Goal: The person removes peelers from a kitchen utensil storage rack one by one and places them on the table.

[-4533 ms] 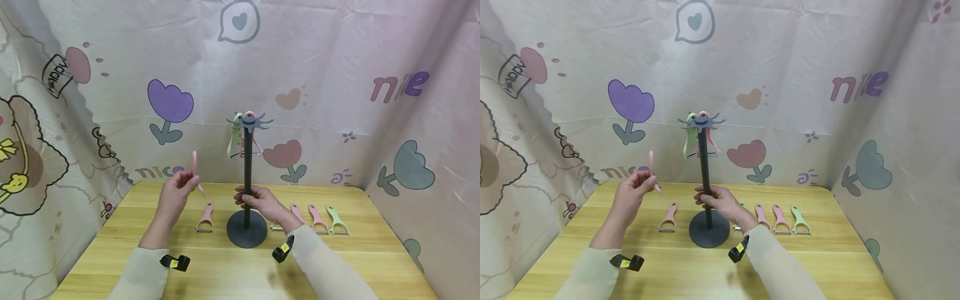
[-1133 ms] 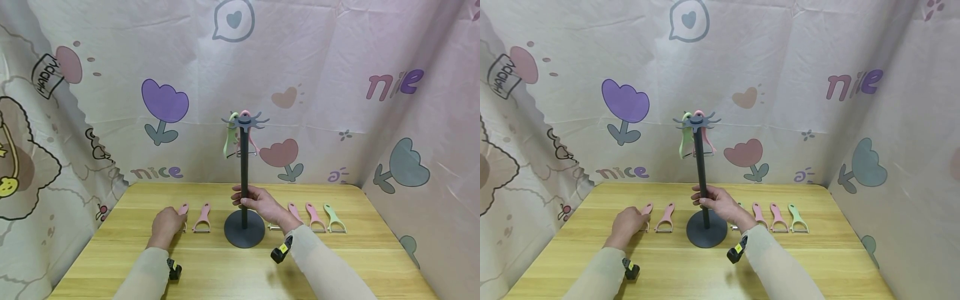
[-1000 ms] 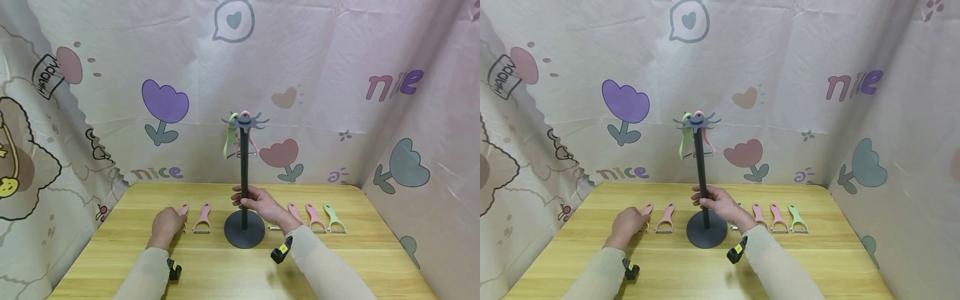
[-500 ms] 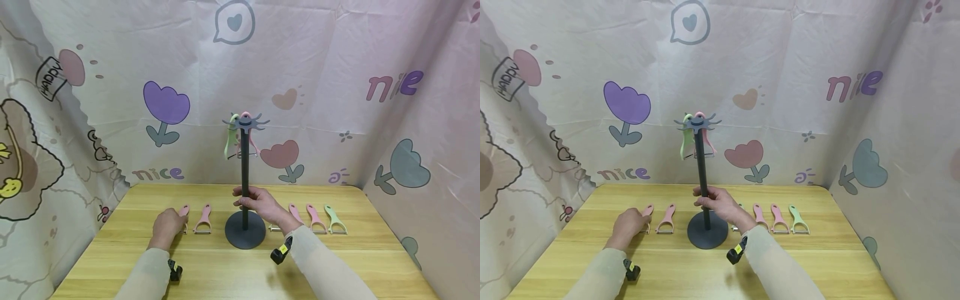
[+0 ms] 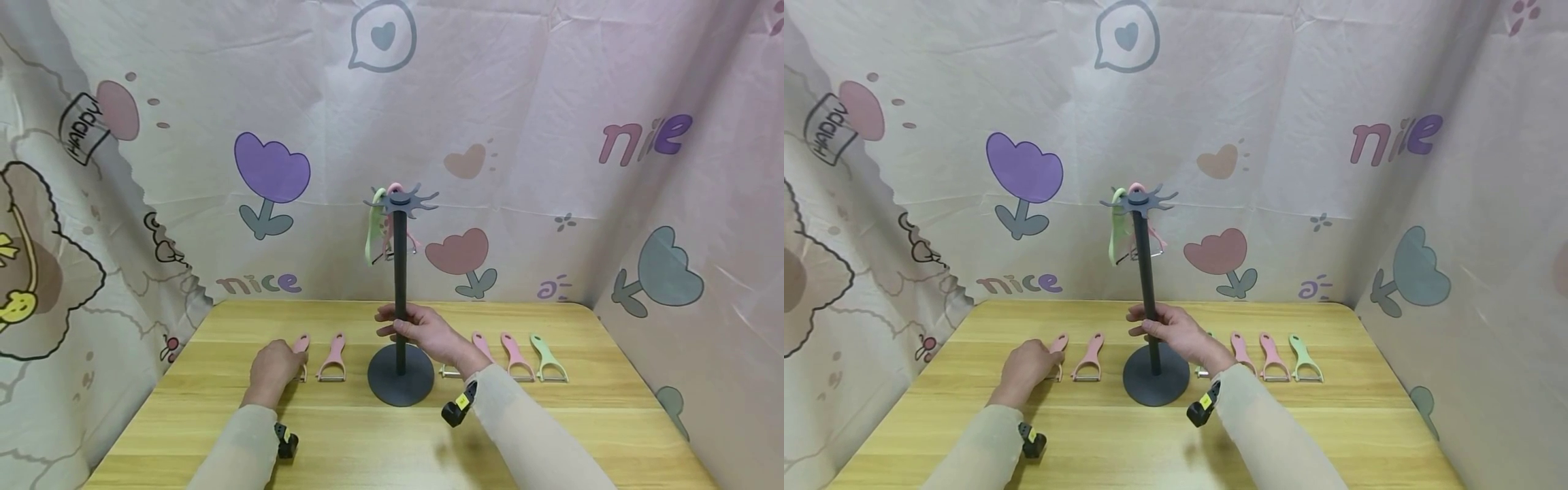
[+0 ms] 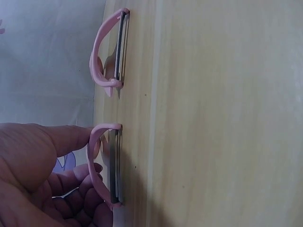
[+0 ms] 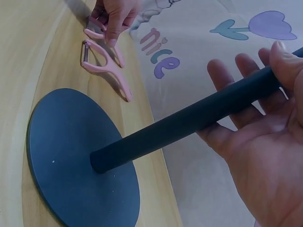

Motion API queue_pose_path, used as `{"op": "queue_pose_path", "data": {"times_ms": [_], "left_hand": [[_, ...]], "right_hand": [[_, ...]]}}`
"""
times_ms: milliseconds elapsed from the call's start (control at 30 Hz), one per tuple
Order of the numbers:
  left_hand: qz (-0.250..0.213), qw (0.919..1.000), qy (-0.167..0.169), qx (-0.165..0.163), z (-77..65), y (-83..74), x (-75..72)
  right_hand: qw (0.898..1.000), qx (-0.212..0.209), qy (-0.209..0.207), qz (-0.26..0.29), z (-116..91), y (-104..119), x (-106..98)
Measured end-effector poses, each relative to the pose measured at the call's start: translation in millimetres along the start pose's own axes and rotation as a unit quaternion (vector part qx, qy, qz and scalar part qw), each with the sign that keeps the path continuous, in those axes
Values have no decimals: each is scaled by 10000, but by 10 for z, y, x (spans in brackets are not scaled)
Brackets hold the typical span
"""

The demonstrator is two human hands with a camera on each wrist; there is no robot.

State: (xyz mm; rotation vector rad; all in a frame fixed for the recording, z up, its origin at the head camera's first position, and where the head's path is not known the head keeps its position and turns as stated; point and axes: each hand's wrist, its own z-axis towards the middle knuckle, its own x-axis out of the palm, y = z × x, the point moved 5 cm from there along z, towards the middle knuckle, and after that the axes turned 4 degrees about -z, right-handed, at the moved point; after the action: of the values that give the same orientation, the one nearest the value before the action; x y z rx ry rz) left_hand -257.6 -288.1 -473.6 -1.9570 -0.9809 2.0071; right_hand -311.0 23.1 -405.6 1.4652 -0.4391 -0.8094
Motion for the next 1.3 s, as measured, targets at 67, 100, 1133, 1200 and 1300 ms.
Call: {"op": "queue_pose_path", "data": {"times_ms": [67, 100, 1133, 1200, 1300], "left_hand": [[21, 10000, 1, -9, 4, 1, 5], [26, 10000, 1, -3, 6, 3, 8], [-45, 10000, 39, -14, -19, -2, 5], [-52, 10000, 40, -13, -22, 2, 10], [-61, 10000, 27, -10, -24, 5, 13]], "right_hand": [[10000, 1, 35, 3, 1, -6, -3], [10000, -4, 31, -26, 0, -7, -3], [9982, 67, 372, 468, 13, 9, -17], [9991, 36, 274, 334, 3, 7, -15], [9998, -24, 82, 159, -4, -3, -16]]}}
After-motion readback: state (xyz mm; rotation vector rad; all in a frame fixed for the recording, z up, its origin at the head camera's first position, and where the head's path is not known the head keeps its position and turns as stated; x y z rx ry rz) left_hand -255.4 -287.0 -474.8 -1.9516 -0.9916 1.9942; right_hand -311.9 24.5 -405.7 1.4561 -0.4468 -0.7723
